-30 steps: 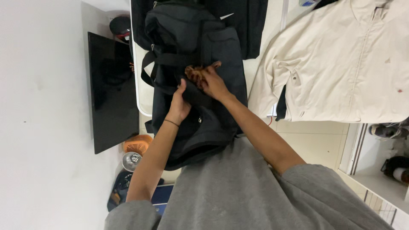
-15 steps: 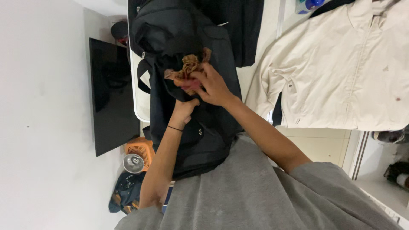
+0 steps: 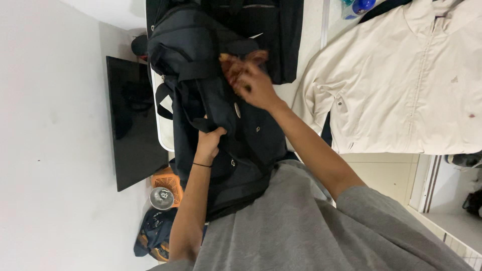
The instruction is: The person wipes a black backpack with a patterned cloth, cleaning its exterior surfaces and pockets. The person then places a black jacket on a hanger and hangs it in a closet.
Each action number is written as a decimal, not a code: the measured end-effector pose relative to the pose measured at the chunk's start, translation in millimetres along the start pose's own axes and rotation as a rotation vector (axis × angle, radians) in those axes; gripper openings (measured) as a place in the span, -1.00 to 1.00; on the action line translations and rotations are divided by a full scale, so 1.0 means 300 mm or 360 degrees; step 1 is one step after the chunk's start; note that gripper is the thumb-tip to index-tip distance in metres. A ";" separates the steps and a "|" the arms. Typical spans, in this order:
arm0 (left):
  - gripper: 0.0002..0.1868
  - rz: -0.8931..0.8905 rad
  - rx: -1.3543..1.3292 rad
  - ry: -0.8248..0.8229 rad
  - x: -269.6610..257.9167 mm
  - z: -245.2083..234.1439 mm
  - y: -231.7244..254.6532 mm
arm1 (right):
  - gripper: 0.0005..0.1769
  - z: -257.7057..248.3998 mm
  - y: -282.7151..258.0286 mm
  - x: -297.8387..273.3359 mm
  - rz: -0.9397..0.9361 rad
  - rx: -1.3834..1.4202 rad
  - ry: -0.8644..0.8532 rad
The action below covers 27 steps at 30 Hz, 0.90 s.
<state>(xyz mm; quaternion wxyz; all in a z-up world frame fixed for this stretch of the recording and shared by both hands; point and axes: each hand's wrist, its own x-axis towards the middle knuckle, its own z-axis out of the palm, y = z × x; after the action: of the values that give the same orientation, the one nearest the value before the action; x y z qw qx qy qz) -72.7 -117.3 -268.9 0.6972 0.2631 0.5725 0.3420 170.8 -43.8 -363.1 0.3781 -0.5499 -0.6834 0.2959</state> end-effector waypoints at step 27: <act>-0.25 0.0027 -0.0037 0.0053 0.033 -0.020 -0.044 | -0.52 -0.211 0.056 -0.236 0.0166 0.0467 -0.0217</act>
<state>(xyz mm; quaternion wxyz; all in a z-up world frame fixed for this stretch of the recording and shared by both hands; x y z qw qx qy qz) -75.3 -118.2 -286.2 0.6877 0.2542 0.5778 0.3587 240.6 -109.8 -356.4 0.3912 -0.5023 -0.6274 0.4483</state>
